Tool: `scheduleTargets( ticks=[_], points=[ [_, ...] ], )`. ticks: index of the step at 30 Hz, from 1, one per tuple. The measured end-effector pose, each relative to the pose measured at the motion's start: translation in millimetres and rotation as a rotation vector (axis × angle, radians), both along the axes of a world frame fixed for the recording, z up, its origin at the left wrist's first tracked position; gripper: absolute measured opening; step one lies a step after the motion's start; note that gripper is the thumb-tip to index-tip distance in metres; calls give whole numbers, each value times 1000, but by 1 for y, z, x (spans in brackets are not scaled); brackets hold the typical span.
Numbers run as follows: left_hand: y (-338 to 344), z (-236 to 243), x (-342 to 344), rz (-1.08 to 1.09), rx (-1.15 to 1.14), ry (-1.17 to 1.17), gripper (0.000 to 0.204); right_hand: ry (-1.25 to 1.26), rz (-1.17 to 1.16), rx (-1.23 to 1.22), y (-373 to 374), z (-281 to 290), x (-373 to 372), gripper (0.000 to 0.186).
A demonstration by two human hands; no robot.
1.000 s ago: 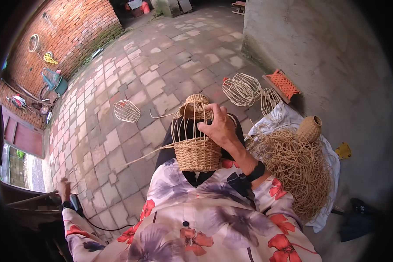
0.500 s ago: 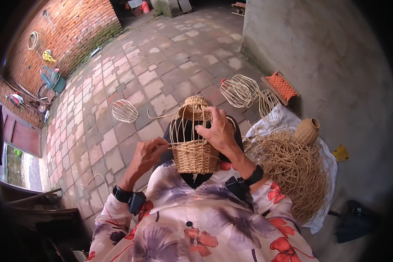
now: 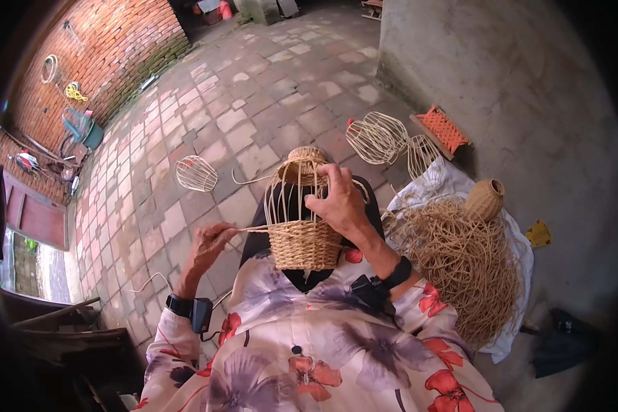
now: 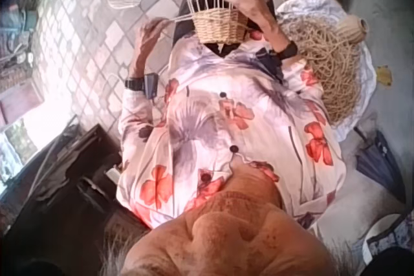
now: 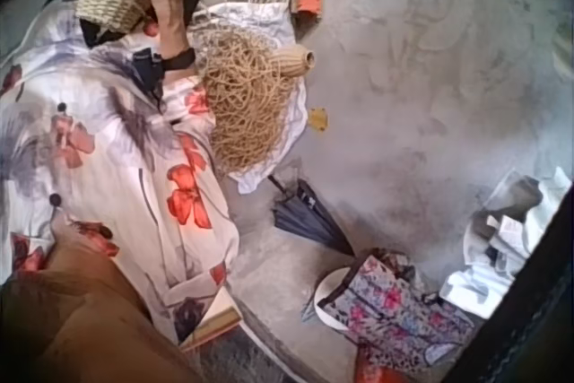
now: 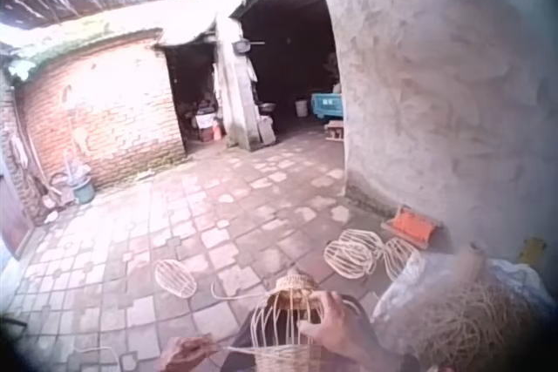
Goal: Weaving a small wicker basket using long strips of plant material.
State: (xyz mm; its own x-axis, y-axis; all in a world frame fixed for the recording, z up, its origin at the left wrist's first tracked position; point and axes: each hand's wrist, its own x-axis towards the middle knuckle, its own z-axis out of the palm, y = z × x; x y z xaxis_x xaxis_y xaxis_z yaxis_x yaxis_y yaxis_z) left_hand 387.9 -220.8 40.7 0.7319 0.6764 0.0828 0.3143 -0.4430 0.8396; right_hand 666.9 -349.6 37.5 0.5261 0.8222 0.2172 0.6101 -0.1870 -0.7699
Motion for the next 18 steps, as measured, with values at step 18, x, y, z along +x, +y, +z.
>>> scheduleTargets(
  ticks=[18],
  points=[
    [-9, -19, 76, 289, -960, -455, 17, -58, 12, 81, -8, -4, 0, 48]
  ],
)
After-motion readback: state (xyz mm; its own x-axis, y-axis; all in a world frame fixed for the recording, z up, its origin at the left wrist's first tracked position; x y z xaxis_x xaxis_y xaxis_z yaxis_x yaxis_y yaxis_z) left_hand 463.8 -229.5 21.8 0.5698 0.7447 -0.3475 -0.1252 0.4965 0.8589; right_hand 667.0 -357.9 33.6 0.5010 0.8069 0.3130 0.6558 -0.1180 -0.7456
